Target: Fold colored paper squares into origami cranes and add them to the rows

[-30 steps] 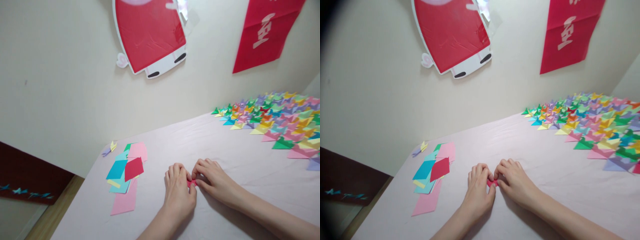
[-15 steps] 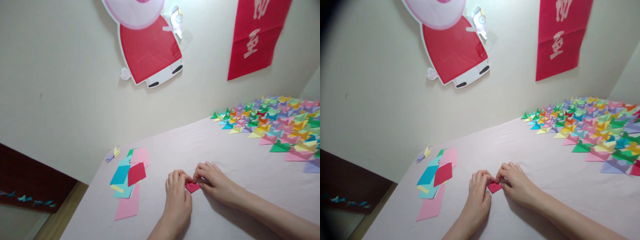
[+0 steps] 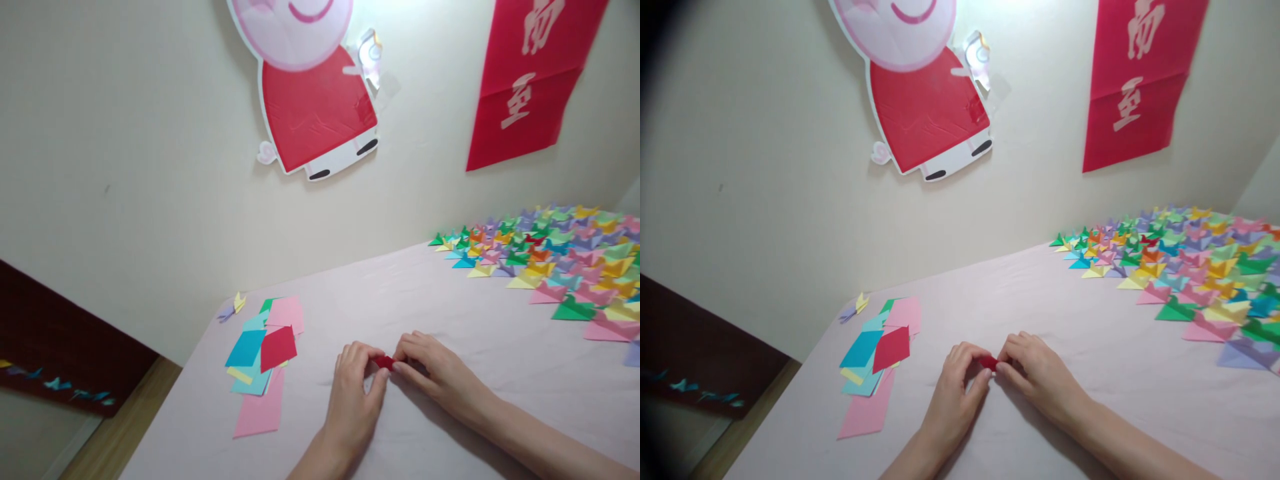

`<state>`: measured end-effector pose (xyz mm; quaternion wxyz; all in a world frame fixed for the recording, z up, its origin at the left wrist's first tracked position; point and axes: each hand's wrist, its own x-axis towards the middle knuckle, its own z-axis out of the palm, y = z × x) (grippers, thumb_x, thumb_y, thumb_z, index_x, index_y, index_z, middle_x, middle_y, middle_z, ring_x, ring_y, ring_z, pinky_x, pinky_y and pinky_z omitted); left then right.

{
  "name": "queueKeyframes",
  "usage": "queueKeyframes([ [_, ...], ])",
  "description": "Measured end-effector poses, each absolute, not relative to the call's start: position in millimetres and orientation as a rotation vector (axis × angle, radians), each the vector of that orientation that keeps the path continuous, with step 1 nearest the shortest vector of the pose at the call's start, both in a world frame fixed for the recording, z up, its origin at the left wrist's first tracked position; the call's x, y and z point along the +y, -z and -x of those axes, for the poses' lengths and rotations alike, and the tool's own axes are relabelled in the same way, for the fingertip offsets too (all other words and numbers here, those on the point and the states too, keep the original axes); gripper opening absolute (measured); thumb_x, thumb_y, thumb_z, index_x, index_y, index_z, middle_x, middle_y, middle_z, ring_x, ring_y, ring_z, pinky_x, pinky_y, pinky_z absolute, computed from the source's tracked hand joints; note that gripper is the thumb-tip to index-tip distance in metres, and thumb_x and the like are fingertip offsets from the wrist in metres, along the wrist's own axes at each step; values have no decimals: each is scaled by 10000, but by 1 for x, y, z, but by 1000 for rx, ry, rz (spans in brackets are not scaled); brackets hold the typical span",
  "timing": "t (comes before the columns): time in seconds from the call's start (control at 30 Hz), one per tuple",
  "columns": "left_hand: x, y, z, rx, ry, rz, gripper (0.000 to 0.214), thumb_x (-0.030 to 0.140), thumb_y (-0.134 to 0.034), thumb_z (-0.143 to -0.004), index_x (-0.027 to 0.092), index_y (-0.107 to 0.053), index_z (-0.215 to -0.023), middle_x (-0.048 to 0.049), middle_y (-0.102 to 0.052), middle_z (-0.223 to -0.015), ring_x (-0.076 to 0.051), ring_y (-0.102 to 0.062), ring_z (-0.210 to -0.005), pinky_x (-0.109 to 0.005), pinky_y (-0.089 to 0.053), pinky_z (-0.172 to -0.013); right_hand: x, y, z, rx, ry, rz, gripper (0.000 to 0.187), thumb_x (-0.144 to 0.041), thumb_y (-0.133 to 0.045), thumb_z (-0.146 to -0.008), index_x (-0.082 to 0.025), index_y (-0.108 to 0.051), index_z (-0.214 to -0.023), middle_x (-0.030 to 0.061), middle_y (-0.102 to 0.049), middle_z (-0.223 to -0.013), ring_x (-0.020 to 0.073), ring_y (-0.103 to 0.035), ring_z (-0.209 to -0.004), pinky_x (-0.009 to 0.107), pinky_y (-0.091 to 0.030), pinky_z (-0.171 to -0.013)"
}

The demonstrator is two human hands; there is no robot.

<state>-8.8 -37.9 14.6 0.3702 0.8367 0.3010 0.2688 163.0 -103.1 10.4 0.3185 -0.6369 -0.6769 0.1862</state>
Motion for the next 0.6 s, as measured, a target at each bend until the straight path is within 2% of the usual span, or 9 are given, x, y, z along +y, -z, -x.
queueKeyframes([
  [0.2,-34,-13,4,783,-768,-2000,121,147,-574,-866,195,-581,-756,-10,-588,-827,-182,-534,-824,-283,-392,-735,-104,-14,-159,-1771,-513,1616,218,-251,-515,-927,-216,-549,-715,17,-619,-748,197,-553,-783,331,-429,-757],
  [0.47,-27,-6,4,804,-904,-1754,169,289,-577,-922,185,-590,-788,5,-556,-782,-154,-502,-724,-262,-392,-682,-103,-13,-159,-1630,-524,1589,286,-334,-457,-942,-224,-499,-681,27,-601,-734,196,-544,-733,319,-422,-681],
  [0.6,-27,-5,5,756,-881,-1785,125,264,-598,-907,188,-602,-809,-7,-589,-836,-167,-535,-794,-274,-403,-745,-102,-9,-159,-1606,-596,1559,286,-356,-486,-938,-218,-548,-695,19,-610,-743,188,-555,-740,308,-430,-681],
])
